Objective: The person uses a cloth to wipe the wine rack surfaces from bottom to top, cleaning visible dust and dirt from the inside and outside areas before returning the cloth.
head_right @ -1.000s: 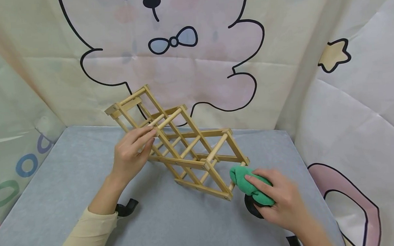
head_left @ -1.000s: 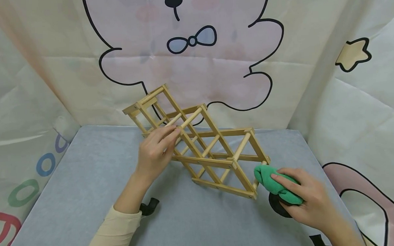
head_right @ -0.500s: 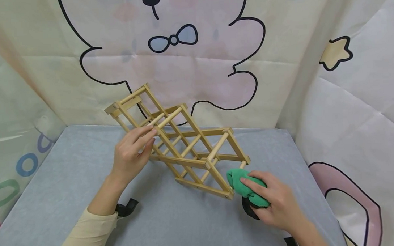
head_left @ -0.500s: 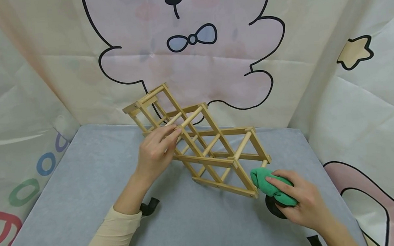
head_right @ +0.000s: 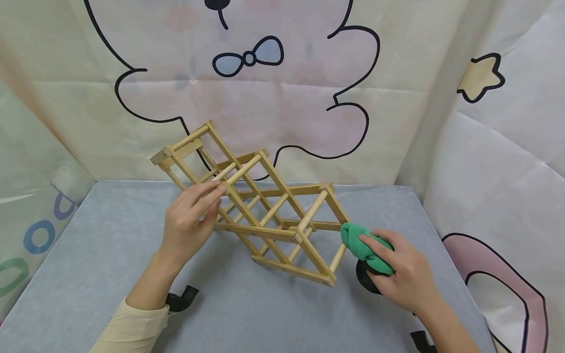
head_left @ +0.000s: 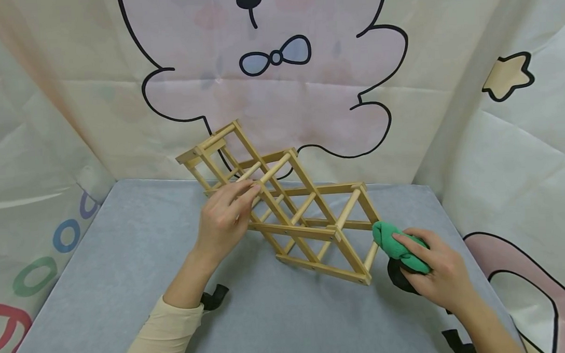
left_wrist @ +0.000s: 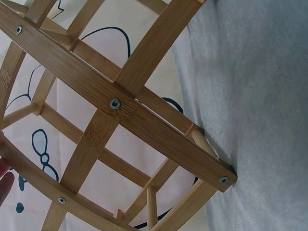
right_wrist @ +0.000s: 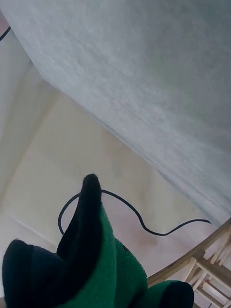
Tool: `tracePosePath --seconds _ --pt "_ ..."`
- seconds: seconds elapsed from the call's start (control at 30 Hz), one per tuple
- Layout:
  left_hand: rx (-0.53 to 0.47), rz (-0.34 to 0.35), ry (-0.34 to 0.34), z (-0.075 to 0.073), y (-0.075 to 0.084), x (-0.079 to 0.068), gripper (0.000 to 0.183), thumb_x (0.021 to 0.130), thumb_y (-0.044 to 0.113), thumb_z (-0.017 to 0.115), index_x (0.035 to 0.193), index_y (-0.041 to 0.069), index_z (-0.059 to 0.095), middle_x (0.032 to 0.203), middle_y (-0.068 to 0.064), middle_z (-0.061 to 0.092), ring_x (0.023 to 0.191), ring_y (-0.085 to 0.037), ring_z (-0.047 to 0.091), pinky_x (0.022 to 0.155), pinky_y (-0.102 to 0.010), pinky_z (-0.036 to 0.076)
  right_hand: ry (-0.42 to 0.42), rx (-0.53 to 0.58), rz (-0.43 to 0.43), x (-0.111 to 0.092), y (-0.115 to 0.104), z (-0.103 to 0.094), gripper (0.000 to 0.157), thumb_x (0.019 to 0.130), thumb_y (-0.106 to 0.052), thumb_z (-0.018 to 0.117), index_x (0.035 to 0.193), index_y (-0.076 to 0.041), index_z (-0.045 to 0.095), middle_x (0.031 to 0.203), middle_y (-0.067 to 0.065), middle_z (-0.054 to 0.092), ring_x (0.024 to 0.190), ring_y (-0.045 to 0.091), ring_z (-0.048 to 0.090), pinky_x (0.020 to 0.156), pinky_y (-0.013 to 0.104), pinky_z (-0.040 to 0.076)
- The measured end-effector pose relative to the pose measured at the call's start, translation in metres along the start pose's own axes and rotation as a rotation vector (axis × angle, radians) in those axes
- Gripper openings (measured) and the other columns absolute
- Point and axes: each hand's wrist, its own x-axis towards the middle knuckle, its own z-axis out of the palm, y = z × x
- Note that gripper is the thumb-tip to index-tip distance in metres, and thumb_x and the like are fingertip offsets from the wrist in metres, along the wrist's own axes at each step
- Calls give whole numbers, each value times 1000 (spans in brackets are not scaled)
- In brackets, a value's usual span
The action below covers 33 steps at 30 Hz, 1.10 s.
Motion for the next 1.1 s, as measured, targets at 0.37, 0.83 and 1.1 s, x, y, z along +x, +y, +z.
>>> tracePosePath --seconds 0.37,0.83,1.1 --pt "-1 -2 13 -1 0 0 31 92 -9 72 120 3 76 116 -20 74 98 -39 73 83 -52 62 -7 9 10 31 -4 0 48 94 -35 50 114 -1 79 110 19 71 84 25 61 58 29 46" --pt "0 13 2 0 -2 -1 33 91 -10 72 121 4 77 115 -20 74 96 -39 73 83 -52 62 32 -12 -14 81 -5 2 46 97 -33 53 119 0 77 112 20 71 97 35 64 59 38 47" --pt "-2 7 -10 -1 -1 -1 33 92 -10 71 122 5 76 116 -19 74 98 -38 73 84 -50 62 -5 50 -43 88 -12 4 46 89 -25 54 120 -1 77 114 19 71 98 41 64 79 33 46"
